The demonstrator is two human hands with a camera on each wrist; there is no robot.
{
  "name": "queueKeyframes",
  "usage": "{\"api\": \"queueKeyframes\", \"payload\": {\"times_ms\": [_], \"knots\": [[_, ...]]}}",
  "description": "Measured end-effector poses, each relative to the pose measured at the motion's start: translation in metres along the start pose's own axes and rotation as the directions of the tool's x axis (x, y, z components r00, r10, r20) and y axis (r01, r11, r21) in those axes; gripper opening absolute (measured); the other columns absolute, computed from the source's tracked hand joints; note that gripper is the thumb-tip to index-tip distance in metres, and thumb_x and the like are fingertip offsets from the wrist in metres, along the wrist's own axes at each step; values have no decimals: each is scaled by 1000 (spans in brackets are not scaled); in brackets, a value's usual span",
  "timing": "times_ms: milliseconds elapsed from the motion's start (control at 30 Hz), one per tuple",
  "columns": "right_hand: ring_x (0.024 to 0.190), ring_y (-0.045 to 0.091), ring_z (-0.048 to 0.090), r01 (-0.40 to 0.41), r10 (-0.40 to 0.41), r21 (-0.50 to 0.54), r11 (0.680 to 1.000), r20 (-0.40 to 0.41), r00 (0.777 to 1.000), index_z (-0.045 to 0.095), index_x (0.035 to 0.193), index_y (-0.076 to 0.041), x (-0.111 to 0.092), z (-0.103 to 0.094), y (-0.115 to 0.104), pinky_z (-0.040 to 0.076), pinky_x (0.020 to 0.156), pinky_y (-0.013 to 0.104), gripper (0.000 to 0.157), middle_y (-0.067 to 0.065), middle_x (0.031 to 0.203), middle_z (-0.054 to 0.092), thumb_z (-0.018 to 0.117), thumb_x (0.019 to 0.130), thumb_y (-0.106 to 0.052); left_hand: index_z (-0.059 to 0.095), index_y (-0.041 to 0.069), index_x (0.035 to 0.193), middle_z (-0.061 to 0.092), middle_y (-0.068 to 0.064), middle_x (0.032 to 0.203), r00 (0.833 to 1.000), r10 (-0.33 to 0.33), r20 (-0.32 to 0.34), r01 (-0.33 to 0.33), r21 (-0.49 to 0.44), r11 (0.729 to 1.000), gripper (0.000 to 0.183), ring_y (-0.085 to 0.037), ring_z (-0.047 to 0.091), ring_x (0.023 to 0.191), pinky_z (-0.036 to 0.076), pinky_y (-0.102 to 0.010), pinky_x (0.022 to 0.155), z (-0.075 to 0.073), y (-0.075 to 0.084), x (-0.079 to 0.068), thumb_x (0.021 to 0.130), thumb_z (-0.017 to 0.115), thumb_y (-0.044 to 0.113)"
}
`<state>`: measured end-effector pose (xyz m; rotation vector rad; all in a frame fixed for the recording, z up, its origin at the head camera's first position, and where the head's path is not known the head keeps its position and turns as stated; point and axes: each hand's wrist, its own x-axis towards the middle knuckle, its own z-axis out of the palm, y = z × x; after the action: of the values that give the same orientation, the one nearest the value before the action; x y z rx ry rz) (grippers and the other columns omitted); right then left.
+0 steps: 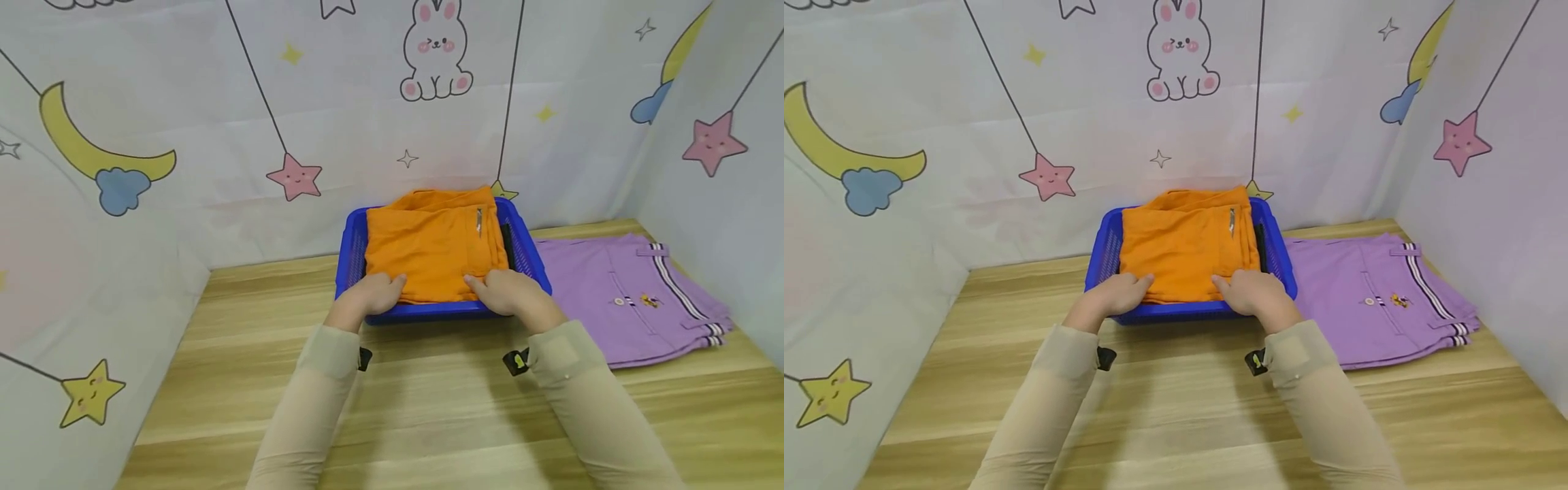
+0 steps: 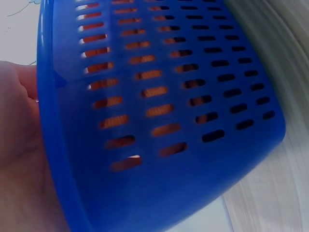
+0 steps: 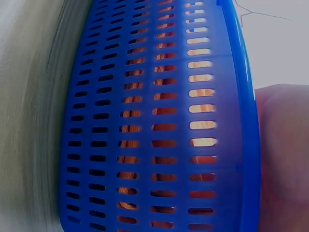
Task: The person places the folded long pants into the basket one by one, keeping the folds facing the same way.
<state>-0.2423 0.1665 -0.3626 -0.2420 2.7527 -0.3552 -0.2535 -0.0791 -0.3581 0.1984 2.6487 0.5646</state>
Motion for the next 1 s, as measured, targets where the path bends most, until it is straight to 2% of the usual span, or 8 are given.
{"api": "queueKeyframes", "payload": {"times_ms": [133,200,300,367,533,700,933,1000], "knots": [[93,29,60,-3,3,12,1000,-6,1000,66,110,-5,0,2,-1,46,77,44,66,17,109,65,21,100,-52,41,4,142,46,-13,143,1000,6,4,-6,5,1000,62,-28,45,130,36,-44,109,1,-2,0,101,22,47],[94,30,61,-8,8,13,1000,-8,1000,65,112,-5,0,2,-2,46,77,44,66,16,111,64,21,100,-53,43,4,141,48,-13,141,1000,11,1,-11,8,1000,62,-28,47,128,37,-43,108,1,-3,0,101,22,47],[92,29,61,-10,10,10,1000,-18,1000,66,110,-5,-1,2,-3,46,76,44,66,15,107,65,21,100,-53,46,3,139,50,-14,138,1000,20,-8,-20,14,1000,61,-28,49,125,39,-43,105,1,-2,0,102,23,45],[88,28,60,-12,12,15,1000,-19,1000,66,106,-6,-1,2,-3,45,75,43,64,14,99,65,21,100,-52,46,3,139,50,-14,138,1000,19,-11,-19,17,1000,61,-28,50,124,39,-43,105,1,-2,1,102,23,45],[84,26,59,-4,5,34,999,-16,1000,65,109,-3,-2,2,-1,45,74,42,66,14,96,65,21,101,-51,43,3,140,48,-13,140,1000,18,4,-18,2,1000,61,-28,48,126,38,-43,107,3,-1,1,102,23,46],[86,27,60,7,-7,51,999,-9,1000,64,111,0,-2,2,1,47,79,44,71,16,99,65,20,99,-55,41,5,142,46,-13,143,1000,12,8,-12,10,1000,62,-28,45,130,36,-43,109,5,-1,2,101,22,47],[96,31,61,-2,3,62,998,-14,1000,59,123,4,-2,1,3,47,88,51,83,23,120,60,18,96,-62,42,4,142,48,-12,142,1000,4,12,-4,7,1000,63,-27,47,128,38,-42,107,2,2,2,101,19,47],[97,32,61,-1,2,62,998,-15,1000,58,123,5,-1,1,4,47,88,51,84,24,121,60,17,96,-63,42,4,142,47,-12,142,1000,3,13,-3,15,1000,63,-26,46,129,37,-42,108,2,2,3,102,19,47]]}}
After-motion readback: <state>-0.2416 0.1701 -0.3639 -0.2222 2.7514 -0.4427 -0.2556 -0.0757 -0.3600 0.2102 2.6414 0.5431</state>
